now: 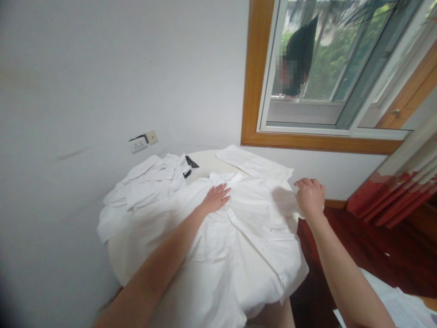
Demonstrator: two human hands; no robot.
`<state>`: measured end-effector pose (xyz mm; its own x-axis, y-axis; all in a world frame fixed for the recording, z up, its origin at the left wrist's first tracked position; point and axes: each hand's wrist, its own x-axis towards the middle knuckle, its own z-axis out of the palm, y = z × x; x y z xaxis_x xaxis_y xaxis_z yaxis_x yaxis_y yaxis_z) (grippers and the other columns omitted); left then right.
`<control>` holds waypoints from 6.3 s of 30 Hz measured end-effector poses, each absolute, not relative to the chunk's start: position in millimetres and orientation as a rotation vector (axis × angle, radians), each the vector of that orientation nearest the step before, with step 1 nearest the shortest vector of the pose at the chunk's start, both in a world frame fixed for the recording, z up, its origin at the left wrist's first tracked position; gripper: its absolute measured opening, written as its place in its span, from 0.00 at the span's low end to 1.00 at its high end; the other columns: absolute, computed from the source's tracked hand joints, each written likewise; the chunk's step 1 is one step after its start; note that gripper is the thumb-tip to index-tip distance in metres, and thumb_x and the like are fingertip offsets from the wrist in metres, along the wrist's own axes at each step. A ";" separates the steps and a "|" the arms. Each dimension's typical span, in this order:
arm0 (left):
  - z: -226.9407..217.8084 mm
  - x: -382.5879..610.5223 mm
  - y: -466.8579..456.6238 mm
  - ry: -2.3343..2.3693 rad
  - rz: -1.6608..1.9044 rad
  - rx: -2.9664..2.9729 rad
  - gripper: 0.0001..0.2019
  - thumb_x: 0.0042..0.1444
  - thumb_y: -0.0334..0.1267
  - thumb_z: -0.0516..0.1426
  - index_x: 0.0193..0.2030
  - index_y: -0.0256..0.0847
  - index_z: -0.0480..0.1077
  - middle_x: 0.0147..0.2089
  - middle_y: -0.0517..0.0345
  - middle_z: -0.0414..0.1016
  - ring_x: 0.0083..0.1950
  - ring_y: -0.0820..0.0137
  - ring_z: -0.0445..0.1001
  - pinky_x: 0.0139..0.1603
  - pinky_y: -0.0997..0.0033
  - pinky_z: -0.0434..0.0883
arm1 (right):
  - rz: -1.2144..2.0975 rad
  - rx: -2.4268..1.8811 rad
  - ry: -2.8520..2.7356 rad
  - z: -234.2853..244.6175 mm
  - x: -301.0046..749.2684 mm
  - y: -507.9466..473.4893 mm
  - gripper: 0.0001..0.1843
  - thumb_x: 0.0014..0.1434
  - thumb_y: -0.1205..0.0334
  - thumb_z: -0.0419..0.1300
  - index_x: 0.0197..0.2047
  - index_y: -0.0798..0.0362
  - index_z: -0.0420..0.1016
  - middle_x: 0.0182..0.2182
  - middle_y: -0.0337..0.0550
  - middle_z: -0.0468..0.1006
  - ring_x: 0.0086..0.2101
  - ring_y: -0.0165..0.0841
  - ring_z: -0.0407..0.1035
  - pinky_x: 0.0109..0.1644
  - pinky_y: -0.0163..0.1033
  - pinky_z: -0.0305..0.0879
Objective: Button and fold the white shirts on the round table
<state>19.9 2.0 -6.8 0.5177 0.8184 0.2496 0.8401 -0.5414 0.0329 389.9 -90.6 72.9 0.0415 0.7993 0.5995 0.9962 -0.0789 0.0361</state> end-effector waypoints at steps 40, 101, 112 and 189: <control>31.5 3.3 -5.6 -1.495 -0.678 -2.523 0.19 0.60 0.35 0.51 0.58 0.41 0.66 0.62 0.50 0.66 0.63 0.64 0.62 0.65 0.61 0.60 | 0.009 -1.710 -2.418 4.8 199.5 -17.4 0.33 0.67 0.41 0.37 0.70 0.46 0.51 0.68 0.47 0.51 0.67 0.39 0.42 0.67 0.53 0.41; 43.7 -11.9 -23.5 -1.794 -0.032 -2.492 0.27 0.60 0.53 0.50 0.61 0.41 0.65 0.63 0.41 0.65 0.63 0.48 0.62 0.60 0.40 0.59 | 0.128 -1.868 -2.309 4.1 208.1 -24.3 0.39 0.64 0.36 0.36 0.70 0.49 0.49 0.70 0.50 0.44 0.68 0.45 0.35 0.66 0.62 0.30; -11.3 9.3 30.1 -1.646 -0.503 -2.345 0.23 0.65 0.44 0.43 0.63 0.38 0.62 0.67 0.45 0.61 0.69 0.58 0.57 0.67 0.54 0.56 | 0.060 -1.804 -2.238 5.8 207.9 -28.0 0.32 0.65 0.41 0.42 0.66 0.48 0.59 0.67 0.50 0.55 0.66 0.45 0.44 0.65 0.58 0.38; 1.1 42.7 24.6 -1.892 -0.901 -2.292 0.11 0.62 0.34 0.50 0.42 0.43 0.74 0.44 0.52 0.73 0.48 0.62 0.67 0.53 0.61 0.62 | 0.167 -1.713 -1.863 9.9 176.8 21.8 0.13 0.59 0.60 0.55 0.37 0.54 0.81 0.35 0.48 0.77 0.38 0.34 0.68 0.45 0.35 0.59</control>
